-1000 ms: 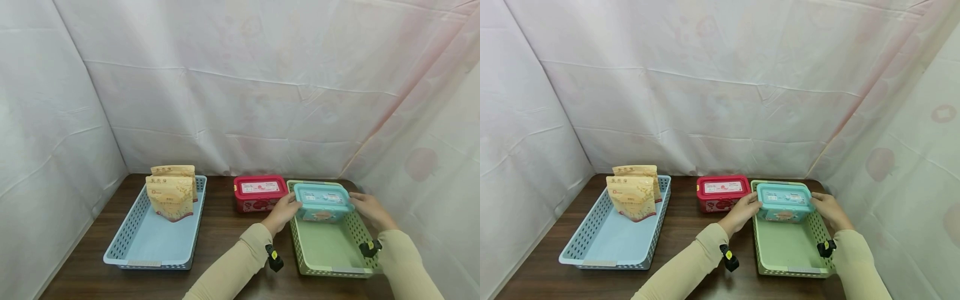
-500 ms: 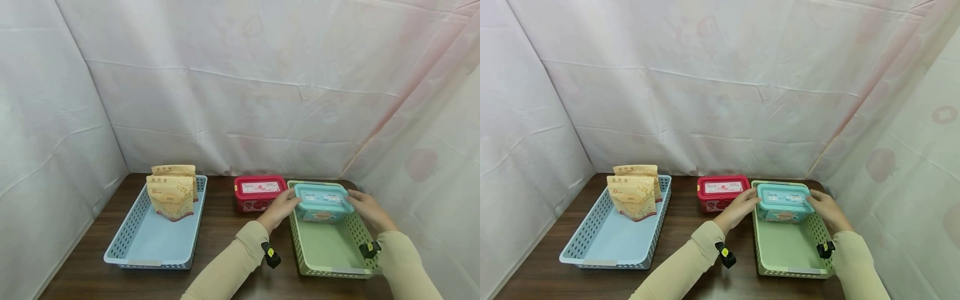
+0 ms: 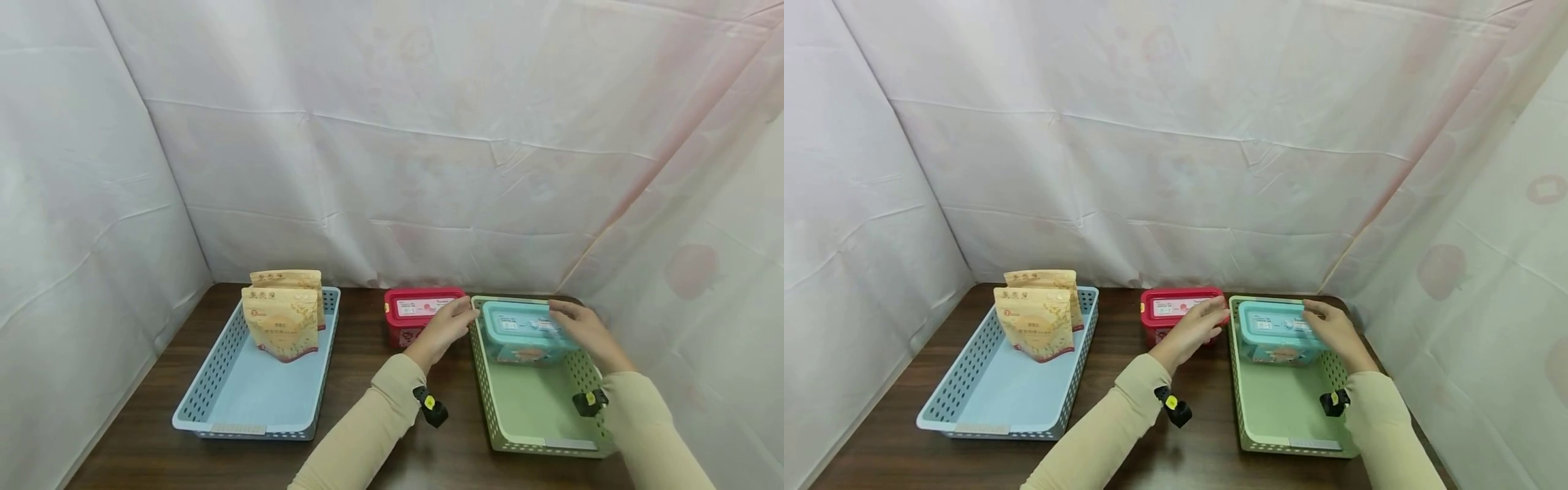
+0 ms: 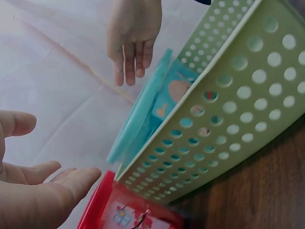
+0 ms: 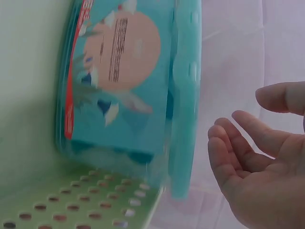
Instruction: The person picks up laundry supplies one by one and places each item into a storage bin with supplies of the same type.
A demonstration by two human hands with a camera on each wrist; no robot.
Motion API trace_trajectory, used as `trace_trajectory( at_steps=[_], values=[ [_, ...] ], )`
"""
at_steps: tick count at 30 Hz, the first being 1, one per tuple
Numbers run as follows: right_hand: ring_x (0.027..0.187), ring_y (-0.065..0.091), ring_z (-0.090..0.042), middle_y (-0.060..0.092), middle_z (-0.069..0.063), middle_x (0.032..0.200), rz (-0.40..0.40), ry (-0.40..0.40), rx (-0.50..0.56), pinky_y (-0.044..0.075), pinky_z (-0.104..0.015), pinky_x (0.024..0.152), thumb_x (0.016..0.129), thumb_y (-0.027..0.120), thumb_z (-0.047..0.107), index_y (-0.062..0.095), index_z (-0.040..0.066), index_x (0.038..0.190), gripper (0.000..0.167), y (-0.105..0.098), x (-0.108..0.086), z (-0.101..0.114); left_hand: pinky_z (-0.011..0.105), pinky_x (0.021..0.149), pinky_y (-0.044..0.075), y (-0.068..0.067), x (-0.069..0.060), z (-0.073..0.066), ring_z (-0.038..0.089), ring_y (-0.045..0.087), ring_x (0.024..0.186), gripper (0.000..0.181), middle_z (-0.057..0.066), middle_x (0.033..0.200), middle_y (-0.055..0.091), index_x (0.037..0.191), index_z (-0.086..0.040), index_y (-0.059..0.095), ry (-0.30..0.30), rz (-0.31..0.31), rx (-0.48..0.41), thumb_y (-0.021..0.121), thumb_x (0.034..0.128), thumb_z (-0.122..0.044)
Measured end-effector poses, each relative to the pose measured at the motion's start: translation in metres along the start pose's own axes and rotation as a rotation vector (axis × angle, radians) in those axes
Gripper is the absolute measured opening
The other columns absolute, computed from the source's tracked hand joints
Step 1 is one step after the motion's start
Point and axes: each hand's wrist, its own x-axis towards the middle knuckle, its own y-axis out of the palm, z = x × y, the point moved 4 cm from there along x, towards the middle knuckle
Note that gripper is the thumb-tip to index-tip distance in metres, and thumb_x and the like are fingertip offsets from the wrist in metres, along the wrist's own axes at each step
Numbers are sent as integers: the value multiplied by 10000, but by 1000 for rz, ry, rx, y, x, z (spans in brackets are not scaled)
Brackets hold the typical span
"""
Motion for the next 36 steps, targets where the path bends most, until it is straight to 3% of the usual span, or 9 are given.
trace_trajectory(
  at_steps=[8, 17, 22, 28, 32, 36],
  values=[
    [1342, 380, -510, 373, -304, 1510, 16, -68, -38, 369, -659, 1030, 1079, 445, 390, 356, -38, 1521, 622, 22, 16, 19, 440, 1058, 449, -31, -6, -13, 279, 512, 1314, 606, 132, 1507, 462, 1523, -66, 417, -19, -91, 151, 593, 1005, -326],
    [1345, 409, -474, 441, -265, 1483, 70, -119, -43, 383, -630, 1042, 1077, 471, 359, 402, 8, 1514, 565, 45, 31, 39, 516, 1148, 300, -80, -11, -24, 300, 380, 1414, 606, 119, 1523, 447, 1520, -106, 436, -48, -154, 312, 593, 993, -361],
    [1342, 424, -453, 434, -267, 1488, 107, -114, -10, 411, -598, 1035, 1070, 493, 336, 415, -2, 1504, 556, 60, 43, 52, 514, 1146, 316, -108, -19, -29, 319, 378, 1418, 641, 131, 1547, 410, 1541, -102, 396, -85, -184, 287, 595, 997, -377],
    [1319, 459, -432, 474, -268, 1456, 108, -130, -34, 425, -576, 1035, 1055, 529, 294, 455, -37, 1467, 534, 73, 56, 59, 440, 1094, 407, -130, -26, -34, 318, 440, 1380, 646, 156, 1558, 385, 1541, -73, 382, -105, -199, 230, 599, 1003, -356],
    [1332, 446, -443, 480, -263, 1454, 113, -137, -58, 394, -589, 1061, 1053, 526, 290, 460, -49, 1457, 532, 78, 61, 64, 440, 1089, 415, -140, -30, -35, 322, 428, 1387, 657, 158, 1562, 379, 1545, -63, 370, -114, -217, 268, 590, 1007, -369],
    [1301, 481, -437, 490, -259, 1445, 114, -127, -78, 414, -580, 1046, 1051, 521, 289, 462, -42, 1459, 529, 82, 66, 69, 502, 1108, 379, -148, -30, -33, 342, 390, 1409, 685, 165, 1554, 392, 1547, -51, 360, -118, -258, 361, 587, 998, -391]
  ],
)
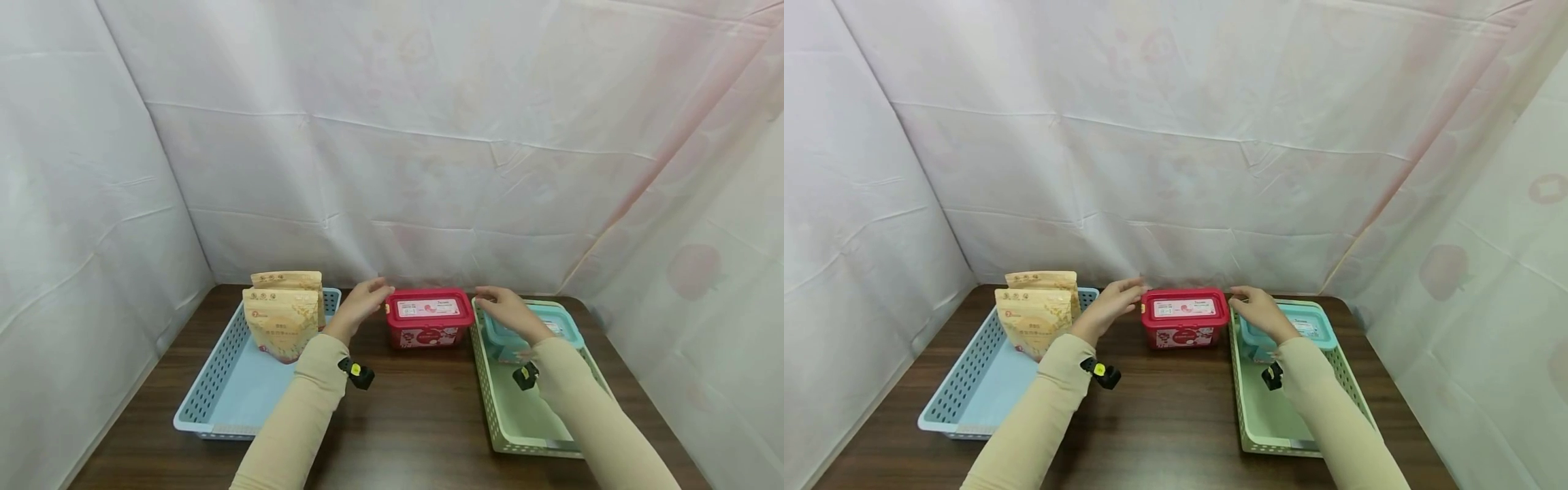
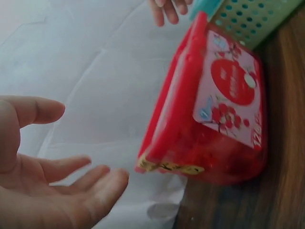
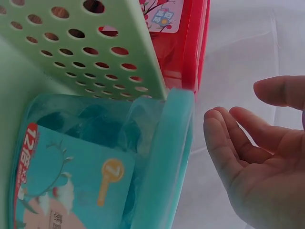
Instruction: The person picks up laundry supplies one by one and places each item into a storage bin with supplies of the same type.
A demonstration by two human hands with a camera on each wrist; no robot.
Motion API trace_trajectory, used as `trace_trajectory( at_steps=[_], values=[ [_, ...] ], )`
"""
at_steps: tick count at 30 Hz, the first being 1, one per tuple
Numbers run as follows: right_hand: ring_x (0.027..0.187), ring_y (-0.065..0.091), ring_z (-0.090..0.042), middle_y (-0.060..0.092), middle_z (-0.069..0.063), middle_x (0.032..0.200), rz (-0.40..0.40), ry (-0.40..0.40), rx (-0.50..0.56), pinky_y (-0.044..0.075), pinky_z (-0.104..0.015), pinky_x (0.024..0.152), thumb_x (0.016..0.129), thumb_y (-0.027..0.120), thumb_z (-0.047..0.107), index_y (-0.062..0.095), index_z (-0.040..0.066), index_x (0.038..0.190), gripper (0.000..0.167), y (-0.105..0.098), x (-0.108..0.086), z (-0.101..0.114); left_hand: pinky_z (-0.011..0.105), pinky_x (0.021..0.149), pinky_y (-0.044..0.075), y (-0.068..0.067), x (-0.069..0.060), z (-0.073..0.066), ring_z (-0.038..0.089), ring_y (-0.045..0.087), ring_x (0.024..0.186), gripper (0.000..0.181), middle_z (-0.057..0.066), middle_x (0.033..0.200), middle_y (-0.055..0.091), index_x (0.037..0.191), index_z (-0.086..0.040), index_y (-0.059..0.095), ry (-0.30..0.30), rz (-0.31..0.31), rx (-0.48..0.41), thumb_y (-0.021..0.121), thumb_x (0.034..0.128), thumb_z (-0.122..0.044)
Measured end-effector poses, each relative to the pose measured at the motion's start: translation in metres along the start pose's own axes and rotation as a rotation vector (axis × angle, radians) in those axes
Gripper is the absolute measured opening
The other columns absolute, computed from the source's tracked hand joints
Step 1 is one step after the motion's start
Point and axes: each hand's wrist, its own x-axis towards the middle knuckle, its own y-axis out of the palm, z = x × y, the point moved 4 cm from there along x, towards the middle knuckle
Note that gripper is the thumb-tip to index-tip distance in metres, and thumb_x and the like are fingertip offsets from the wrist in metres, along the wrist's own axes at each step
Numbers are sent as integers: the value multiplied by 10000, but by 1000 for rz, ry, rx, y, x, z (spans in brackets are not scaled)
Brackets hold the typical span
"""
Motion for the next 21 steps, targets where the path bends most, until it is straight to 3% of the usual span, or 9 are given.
trace_trajectory(
  at_steps=[4, 12, 16, 21],
  values=[
    [1242, 538, -422, 517, -258, 1418, 4, 6, -23, 450, -576, 1009, 1042, 537, 296, 482, -33, 1446, 524, 3, 6, 3, 543, 1123, 341, -1, 6, 7, 362, 361, 1421, 700, 192, 1544, 396, 1540, -15, 352, 2, -24, 67, 583, 989, -379],
    [1216, 555, -420, 577, -269, 1324, -20, 7, -149, 495, -547, 965, 1032, 543, 254, 489, -71, 1421, 509, 15, 17, 7, 480, 1021, 477, 7, 18, 22, 362, 504, 1301, 634, 246, 1484, 446, 1498, 58, 385, -34, -1, 54, 589, 997, -273],
    [1220, 544, -447, 573, -300, 1311, -31, -9, -215, 486, -554, 979, 1023, 551, 206, 476, -119, 1403, 506, 20, 20, 13, 466, 994, 499, 9, 21, 25, 351, 537, 1262, 593, 260, 1423, 501, 1477, 76, 408, -6, -9, 79, 605, 984, -190],
    [1007, 640, -344, 661, -242, 1165, -18, -21, -312, 548, -491, 869, 986, 568, 106, 570, -103, 1325, 398, 28, 28, 12, 460, 982, 509, 12, 22, 27, 341, 561, 1221, 527, 242, 1366, 549, 1438, 81, 462, 34, -35, 137, 618, 960, -77]
  ],
)
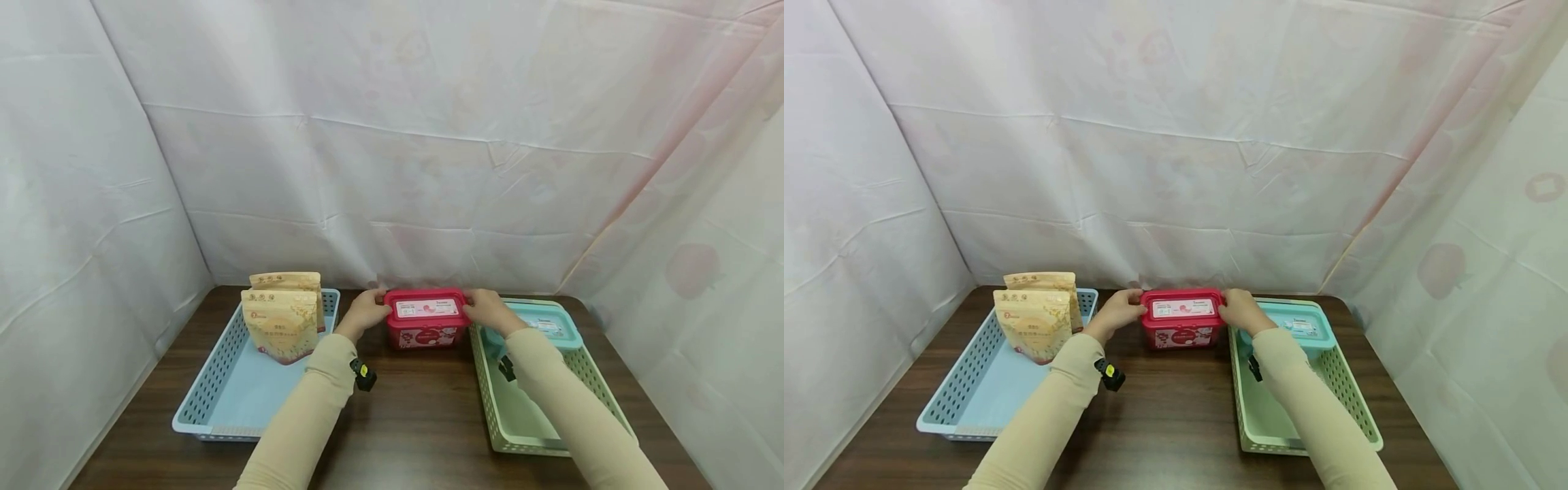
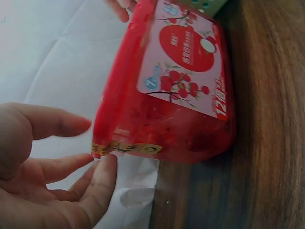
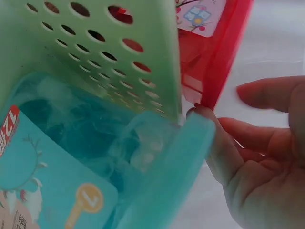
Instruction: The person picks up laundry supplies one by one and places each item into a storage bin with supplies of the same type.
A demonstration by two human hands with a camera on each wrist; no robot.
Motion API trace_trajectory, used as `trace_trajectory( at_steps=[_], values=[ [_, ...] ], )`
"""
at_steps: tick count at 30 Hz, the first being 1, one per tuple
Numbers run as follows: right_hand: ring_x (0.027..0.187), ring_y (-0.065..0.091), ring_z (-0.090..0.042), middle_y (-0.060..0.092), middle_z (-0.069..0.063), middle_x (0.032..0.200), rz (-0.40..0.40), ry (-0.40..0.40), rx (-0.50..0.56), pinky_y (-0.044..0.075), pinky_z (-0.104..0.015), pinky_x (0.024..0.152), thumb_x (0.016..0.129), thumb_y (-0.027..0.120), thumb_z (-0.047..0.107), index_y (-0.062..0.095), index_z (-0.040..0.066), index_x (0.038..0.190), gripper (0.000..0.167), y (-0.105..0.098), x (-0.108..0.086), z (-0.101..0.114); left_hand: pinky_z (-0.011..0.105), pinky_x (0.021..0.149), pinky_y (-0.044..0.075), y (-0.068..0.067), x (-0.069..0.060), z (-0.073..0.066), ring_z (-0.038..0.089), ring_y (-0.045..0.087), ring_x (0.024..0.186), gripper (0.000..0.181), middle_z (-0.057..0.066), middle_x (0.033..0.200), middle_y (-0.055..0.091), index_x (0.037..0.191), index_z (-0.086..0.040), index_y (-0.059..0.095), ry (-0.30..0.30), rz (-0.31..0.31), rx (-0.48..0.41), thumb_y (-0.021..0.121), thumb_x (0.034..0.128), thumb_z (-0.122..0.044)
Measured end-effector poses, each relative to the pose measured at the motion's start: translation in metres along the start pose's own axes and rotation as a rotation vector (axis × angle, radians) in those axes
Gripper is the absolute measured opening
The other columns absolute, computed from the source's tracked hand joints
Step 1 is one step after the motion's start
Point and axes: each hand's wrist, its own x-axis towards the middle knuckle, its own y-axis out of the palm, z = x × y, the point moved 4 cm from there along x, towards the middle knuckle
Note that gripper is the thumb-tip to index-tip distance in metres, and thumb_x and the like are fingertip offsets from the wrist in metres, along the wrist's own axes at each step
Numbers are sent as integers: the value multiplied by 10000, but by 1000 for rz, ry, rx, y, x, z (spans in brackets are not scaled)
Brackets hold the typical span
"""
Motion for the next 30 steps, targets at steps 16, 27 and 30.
trace_trajectory(
  at_steps=[16, 27, 30],
  values=[
    [1097, 634, -366, 656, -263, 1193, 12, 55, -51, 541, -497, 908, 948, 616, 68, 568, -113, 1329, 425, 1, 5, -2, 468, 992, 501, 4, 0, 2, 308, 578, 1204, 512, 205, 1366, 570, 1440, 39, 496, -35, -34, -13, 619, 959, -87],
    [1058, 654, -358, 678, -251, 1136, 21, 64, -31, 556, -479, 883, 927, 651, 77, 597, -114, 1287, 411, 4, 6, 4, 479, 985, 504, -1, 1, 5, 297, 593, 1162, 498, 199, 1348, 584, 1435, 36, 506, -28, -50, -6, 608, 963, -89],
    [1058, 655, -355, 673, -253, 1152, 26, 81, -13, 561, -473, 879, 936, 647, 82, 587, -117, 1294, 414, 5, 7, 7, 480, 989, 501, -5, 1, 7, 300, 592, 1167, 508, 199, 1355, 581, 1442, 30, 500, -24, -58, -4, 605, 962, -99]
  ],
)
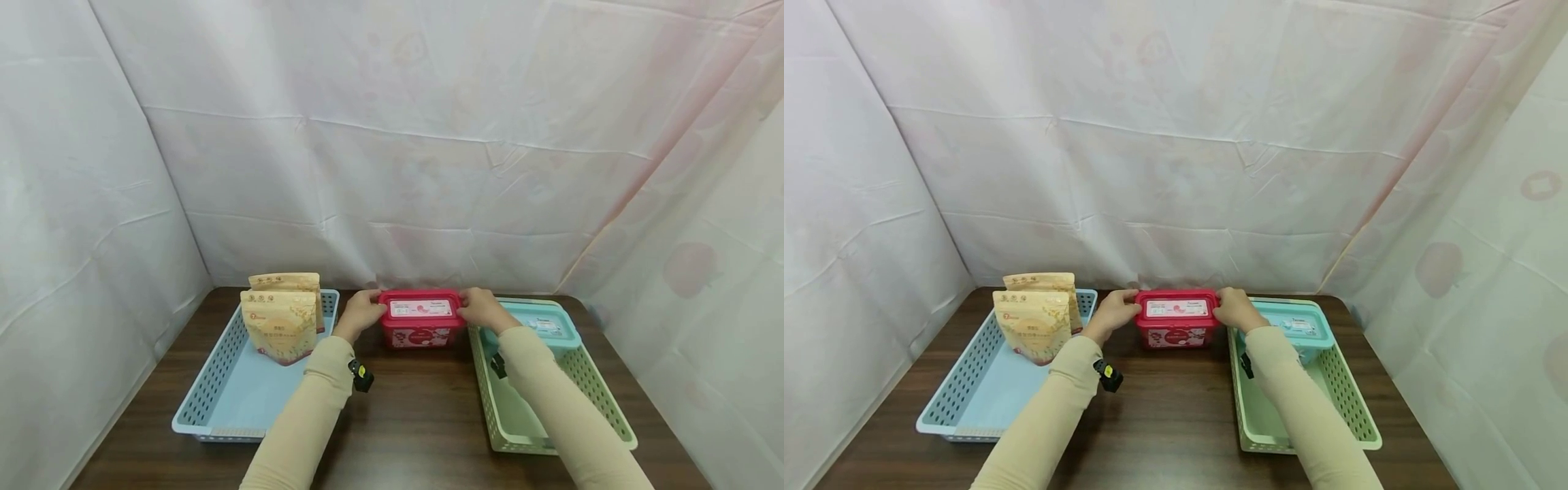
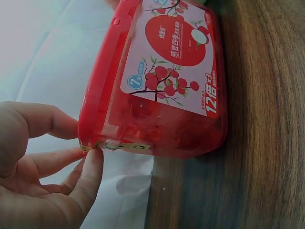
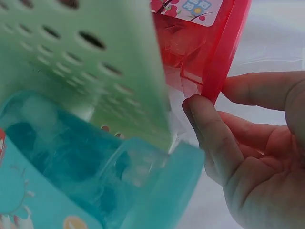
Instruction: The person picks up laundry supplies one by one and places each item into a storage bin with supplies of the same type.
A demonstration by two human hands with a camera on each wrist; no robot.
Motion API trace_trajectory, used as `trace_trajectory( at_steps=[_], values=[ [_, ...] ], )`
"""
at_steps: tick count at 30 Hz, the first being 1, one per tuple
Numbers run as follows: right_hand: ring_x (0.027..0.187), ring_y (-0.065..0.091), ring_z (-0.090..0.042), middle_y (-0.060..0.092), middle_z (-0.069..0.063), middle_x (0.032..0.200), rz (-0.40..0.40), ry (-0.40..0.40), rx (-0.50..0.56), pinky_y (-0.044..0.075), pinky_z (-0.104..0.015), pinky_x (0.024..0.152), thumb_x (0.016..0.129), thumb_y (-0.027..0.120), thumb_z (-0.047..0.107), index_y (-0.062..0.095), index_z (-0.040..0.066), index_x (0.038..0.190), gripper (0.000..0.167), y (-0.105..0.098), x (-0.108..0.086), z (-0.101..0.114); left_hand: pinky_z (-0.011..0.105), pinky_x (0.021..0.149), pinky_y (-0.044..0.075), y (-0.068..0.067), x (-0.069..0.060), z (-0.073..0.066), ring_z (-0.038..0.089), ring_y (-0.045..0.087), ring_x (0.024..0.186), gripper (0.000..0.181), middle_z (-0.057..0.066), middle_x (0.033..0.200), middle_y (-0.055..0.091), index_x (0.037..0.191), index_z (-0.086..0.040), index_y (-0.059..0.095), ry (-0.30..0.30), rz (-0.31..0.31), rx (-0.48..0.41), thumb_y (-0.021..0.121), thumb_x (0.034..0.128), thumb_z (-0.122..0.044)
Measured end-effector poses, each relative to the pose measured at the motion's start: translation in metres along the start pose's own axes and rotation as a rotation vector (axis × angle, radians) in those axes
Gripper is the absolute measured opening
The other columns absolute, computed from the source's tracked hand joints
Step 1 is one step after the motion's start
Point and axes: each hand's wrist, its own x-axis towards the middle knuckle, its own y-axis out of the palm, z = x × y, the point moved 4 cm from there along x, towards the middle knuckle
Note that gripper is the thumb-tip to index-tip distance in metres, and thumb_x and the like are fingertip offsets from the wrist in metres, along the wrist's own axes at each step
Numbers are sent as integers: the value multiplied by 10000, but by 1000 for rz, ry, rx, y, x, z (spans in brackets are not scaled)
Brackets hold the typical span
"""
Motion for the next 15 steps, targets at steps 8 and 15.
trace_trajectory(
  at_steps=[8, 15],
  values=[
    [1085, 645, -372, 651, -269, 1198, 20, 7, 75, 560, -466, 886, 931, 681, 108, 515, -128, 1368, 523, 7, 3, 6, 479, 1005, 488, -10, -4, 4, 320, 578, 1211, 530, 218, 1381, 561, 1464, 44, 461, -6, -40, 35, 585, 970, -103],
    [1090, 649, -376, 652, -272, 1198, 48, -6, 109, 563, -452, 879, 930, 682, 105, 505, -144, 1364, 531, 11, 2, 12, 479, 1011, 484, -18, -10, 4, 318, 580, 1216, 540, 227, 1377, 563, 1470, 61, 441, 13, -48, 33, 577, 971, -94]
  ],
)
